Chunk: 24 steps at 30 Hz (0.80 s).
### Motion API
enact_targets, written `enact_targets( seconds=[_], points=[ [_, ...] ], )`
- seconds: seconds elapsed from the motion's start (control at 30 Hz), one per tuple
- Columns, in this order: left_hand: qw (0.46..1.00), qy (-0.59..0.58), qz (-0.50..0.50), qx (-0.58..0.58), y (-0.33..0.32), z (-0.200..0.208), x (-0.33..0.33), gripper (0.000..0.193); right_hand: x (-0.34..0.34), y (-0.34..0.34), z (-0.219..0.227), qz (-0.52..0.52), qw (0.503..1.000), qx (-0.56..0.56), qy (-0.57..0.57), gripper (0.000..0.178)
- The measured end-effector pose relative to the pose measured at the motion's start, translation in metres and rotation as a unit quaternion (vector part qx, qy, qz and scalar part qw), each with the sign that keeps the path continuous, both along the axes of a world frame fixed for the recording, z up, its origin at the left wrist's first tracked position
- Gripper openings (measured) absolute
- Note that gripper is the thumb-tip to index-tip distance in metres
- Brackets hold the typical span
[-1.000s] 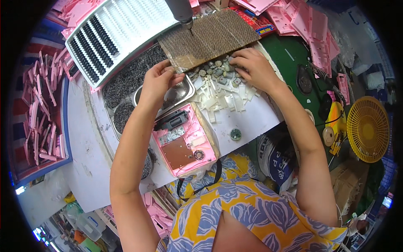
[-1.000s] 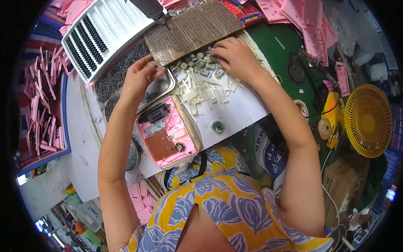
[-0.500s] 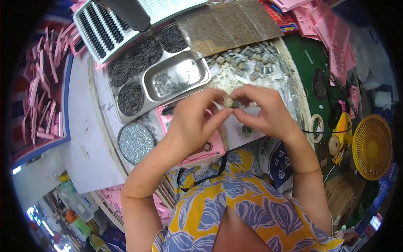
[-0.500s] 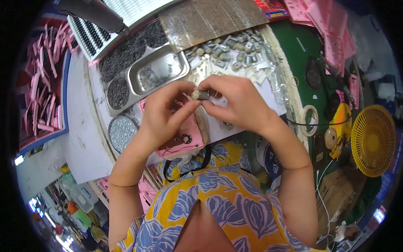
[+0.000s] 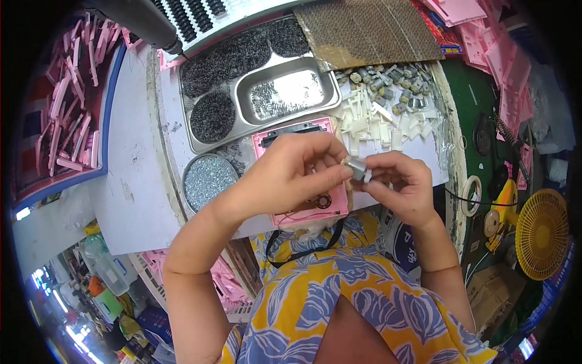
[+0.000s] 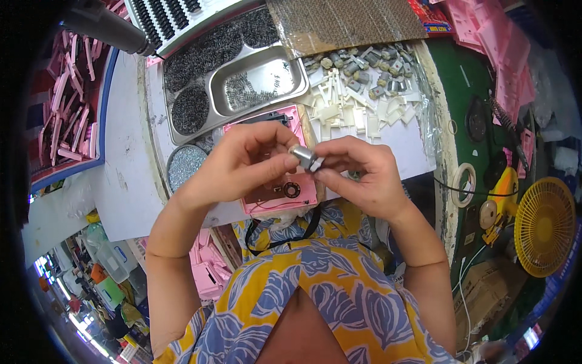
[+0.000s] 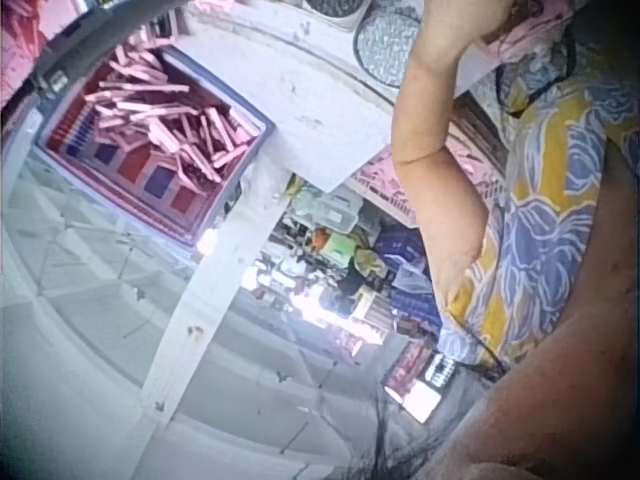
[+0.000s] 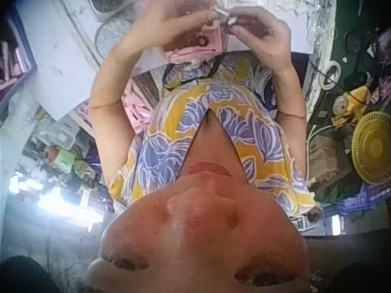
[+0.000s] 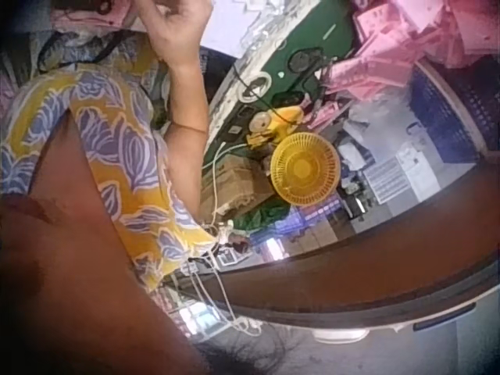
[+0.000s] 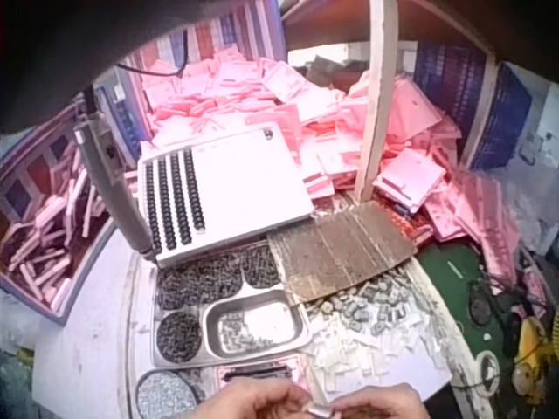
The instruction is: Assembling and soldering internal components of a pink toy piggy bank.
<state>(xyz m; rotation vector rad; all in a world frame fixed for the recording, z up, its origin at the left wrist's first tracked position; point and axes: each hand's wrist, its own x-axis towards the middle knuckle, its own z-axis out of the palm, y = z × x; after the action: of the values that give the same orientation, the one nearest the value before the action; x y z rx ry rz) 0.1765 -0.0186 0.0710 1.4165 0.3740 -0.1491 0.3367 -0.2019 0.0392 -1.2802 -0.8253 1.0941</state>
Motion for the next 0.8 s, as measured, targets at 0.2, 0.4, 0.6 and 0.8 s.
enact_targets(
  seconds=[0.2,0.4,0.6,0.8],
  points=[
    [0.997,-0.019,-0.021,-0.074,-0.001,-0.014,0.017,0.018,0.012,-0.003,-0.022,-0.031,0.972,0.049,0.226,0.018],
    [0.885,-0.157,0.034,0.437,0.065,-0.044,0.065,0.020,0.033,-0.015,-0.038,-0.078,0.926,0.063,0.364,0.012],
    [0.742,-0.063,0.172,0.645,0.112,-0.062,0.110,0.023,0.061,-0.040,-0.049,-0.178,0.982,-0.054,-0.033,0.006],
    [0.772,0.002,0.183,0.609,0.116,-0.075,0.120,0.027,0.067,-0.063,-0.059,-0.176,0.951,-0.137,-0.215,0.010]
  ],
)
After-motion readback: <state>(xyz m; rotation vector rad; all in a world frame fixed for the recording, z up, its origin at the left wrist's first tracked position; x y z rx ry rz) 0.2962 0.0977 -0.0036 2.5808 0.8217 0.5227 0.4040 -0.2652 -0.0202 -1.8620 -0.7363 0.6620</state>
